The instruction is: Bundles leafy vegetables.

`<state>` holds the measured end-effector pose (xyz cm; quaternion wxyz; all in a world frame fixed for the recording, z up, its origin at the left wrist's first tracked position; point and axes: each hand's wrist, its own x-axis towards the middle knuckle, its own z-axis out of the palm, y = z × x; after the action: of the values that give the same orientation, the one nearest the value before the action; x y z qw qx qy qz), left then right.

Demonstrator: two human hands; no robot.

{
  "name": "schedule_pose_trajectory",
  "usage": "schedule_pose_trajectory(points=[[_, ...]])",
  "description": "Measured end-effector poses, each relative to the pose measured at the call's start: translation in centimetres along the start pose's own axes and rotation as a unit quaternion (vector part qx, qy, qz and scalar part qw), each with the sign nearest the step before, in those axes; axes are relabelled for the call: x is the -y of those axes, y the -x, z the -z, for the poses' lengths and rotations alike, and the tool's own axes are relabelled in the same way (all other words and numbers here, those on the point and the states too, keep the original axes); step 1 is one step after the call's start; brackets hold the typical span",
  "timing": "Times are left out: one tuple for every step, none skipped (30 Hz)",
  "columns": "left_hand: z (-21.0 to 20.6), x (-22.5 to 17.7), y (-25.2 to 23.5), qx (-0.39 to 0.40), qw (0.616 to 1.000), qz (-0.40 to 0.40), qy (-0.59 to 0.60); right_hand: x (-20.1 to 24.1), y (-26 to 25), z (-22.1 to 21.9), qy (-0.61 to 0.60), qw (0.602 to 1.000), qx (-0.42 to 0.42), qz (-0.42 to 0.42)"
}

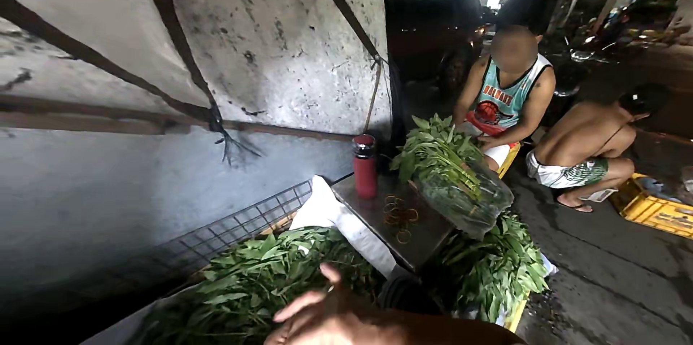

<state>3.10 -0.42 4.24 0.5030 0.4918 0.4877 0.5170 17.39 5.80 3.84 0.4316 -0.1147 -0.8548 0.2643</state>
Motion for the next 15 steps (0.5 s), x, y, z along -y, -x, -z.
schedule_pose_trajectory(points=[[-0.2, -0.3, -0.2, -0.034, 0.999, -0.012, 0.024, 0.3, 0.3, -0.6, 0.006, 0.999, 0.01, 0.032], [-0.2, -0.1, -0.5, -0.073, 0.996, -0.036, 0.031, 0.1, 0.6, -1.1, -0.01, 0.999, 0.006, 0.043], [0.1, 0.5, -0.8, -0.114, 0.991, -0.069, 0.026, -0.2, 0.8, -1.3, -0.051, 0.998, -0.02, 0.03], [0.4, 1.5, -1.0, -0.142, 0.985, -0.096, 0.006, -0.3, 0.7, -1.1, -0.121, 0.991, -0.052, 0.001], [0.5, 1.8, -1.0, -0.152, 0.982, -0.112, -0.001, -0.2, 0.4, -0.5, -0.202, 0.975, -0.081, -0.044], [0.4, 2.0, -0.9, -0.139, 0.981, -0.132, 0.009, -0.3, 0.0, 0.2, -0.286, 0.949, -0.095, -0.088], [0.3, 2.4, -0.8, -0.111, 0.982, -0.149, 0.018, -0.3, -0.3, 0.8, -0.361, 0.919, -0.101, -0.123], [0.2, 2.8, -0.8, -0.081, 0.984, -0.157, 0.014, -0.3, -0.5, 1.2, -0.4, 0.897, -0.103, -0.155], [0.2, 3.1, -0.7, -0.057, 0.986, -0.155, -0.013, -0.4, -0.6, 1.6, -0.392, 0.897, -0.108, -0.175], [0.1, 3.2, -0.6, -0.044, 0.986, -0.15, -0.063, -0.7, -0.8, 1.8, -0.335, 0.919, -0.11, -0.177], [0.0, 3.2, -0.5, -0.037, 0.98, -0.145, -0.131, -1.2, -0.8, 2.1, -0.242, 0.953, -0.098, -0.154], [-0.2, 3.1, -0.5, -0.031, 0.969, -0.136, -0.202, -1.7, -0.7, 2.4, -0.135, 0.981, -0.068, -0.123], [-0.4, 2.9, -0.5, -0.029, 0.956, -0.122, -0.266, -2.0, -0.6, 2.8, -0.033, 0.995, -0.021, -0.095], [-0.6, 2.6, -0.5, -0.03, 0.945, -0.104, -0.307, -2.2, -0.5, 3.0, 0.045, 0.997, 0.015, -0.066], [-0.7, 2.2, -0.7, -0.033, 0.941, -0.087, -0.326, -2.2, -0.3, 3.1, 0.088, 0.995, 0.029, -0.044]])
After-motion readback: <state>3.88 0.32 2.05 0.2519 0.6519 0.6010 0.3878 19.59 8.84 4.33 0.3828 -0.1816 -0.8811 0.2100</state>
